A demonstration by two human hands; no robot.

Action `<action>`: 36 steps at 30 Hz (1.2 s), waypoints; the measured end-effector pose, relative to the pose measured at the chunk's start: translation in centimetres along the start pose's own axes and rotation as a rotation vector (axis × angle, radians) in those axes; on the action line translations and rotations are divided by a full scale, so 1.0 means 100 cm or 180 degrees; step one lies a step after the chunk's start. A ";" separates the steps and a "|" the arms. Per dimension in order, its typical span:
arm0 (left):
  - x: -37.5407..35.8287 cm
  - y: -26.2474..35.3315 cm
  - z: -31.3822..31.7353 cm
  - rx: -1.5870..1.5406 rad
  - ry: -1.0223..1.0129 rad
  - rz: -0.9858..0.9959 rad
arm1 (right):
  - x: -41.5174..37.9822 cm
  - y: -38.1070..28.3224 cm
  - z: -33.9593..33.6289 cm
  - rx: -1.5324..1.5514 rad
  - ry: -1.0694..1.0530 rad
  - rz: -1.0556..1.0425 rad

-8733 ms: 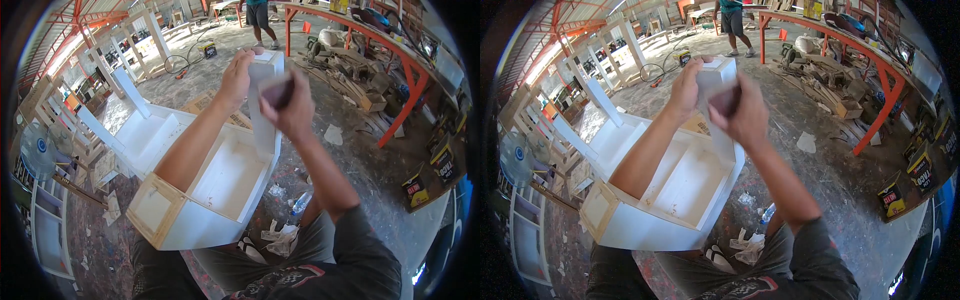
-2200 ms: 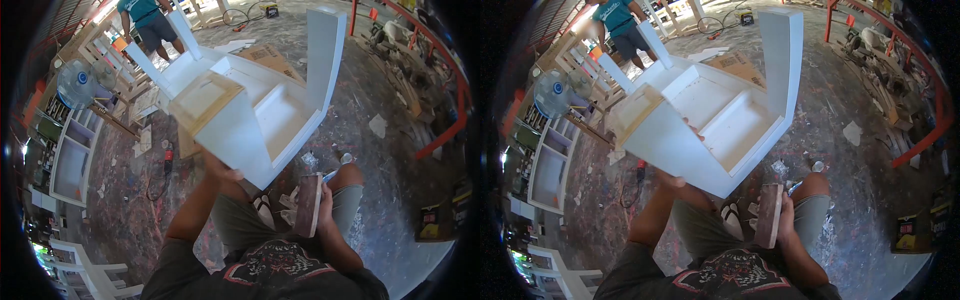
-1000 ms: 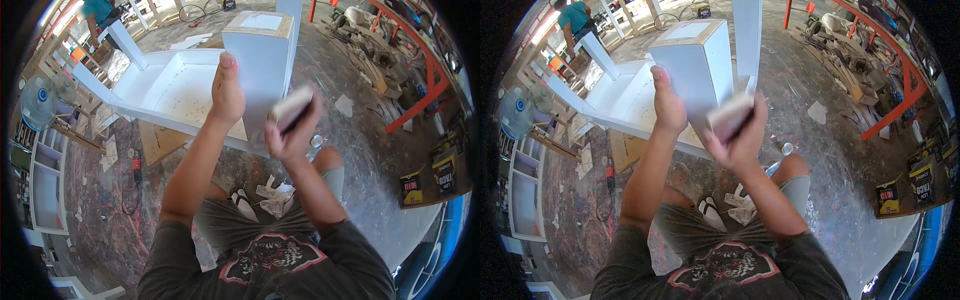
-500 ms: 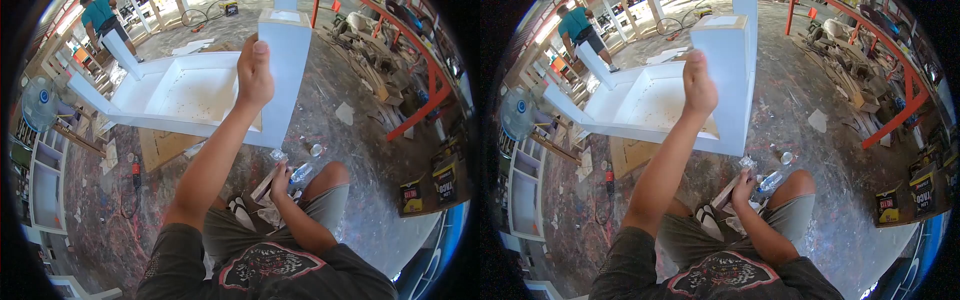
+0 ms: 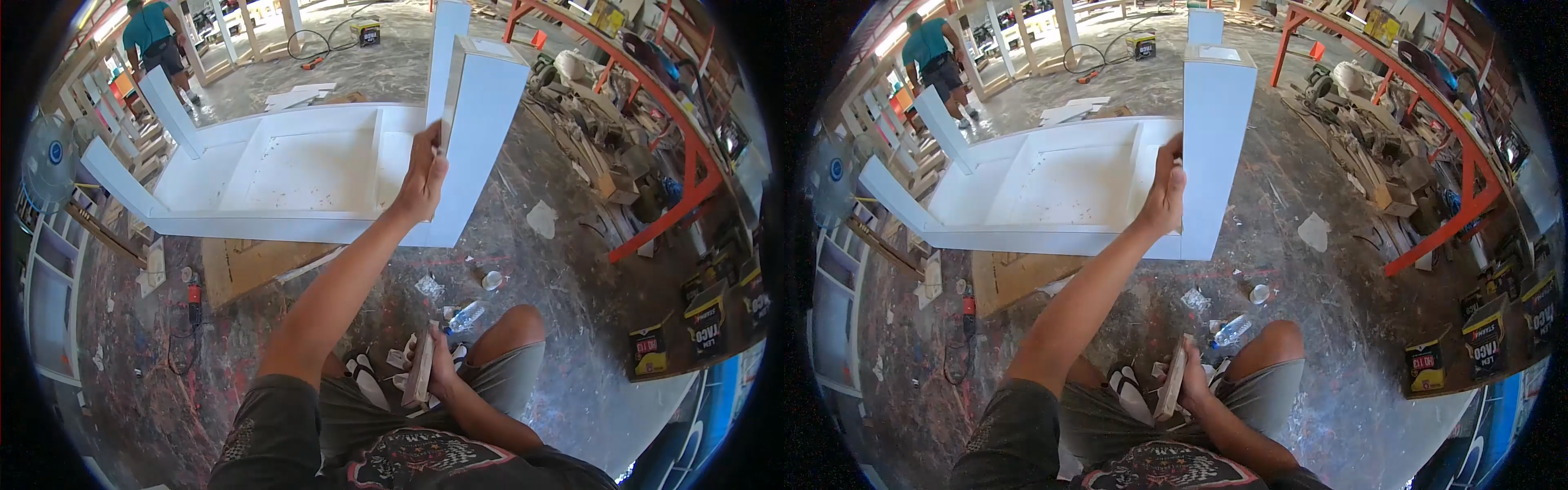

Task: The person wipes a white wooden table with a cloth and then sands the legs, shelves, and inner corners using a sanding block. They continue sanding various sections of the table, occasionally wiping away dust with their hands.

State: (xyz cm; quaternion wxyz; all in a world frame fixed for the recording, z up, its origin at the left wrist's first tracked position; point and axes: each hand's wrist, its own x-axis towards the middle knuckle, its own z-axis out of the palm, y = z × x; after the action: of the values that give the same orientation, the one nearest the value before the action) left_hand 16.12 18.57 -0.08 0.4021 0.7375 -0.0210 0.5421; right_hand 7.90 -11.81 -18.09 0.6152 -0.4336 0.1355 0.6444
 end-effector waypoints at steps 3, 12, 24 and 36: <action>-0.037 -0.009 -0.026 0.0587 -0.0567 -0.0356 | 0.005 0.005 0.008 -0.0168 0.0112 -0.0079; -0.093 0.009 -0.087 0.2539 -0.2179 -0.1006 | 0.016 0.020 0.005 -0.0841 -0.0019 0.0193; -0.139 0.044 -0.341 0.4247 -0.0983 -0.0948 | 0.000 0.005 0.000 -0.1482 -0.0132 -0.0167; -0.147 0.068 -0.293 0.4154 -0.0789 -0.1125 | 0.007 -0.130 0.136 -0.4902 0.0472 -0.4131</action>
State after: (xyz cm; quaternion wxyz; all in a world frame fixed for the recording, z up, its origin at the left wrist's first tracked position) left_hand -16.03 26.09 -5.64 -0.0474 0.8778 0.3847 0.2816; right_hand 14.50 1.00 -5.96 0.3896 -0.7417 -0.5416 0.0687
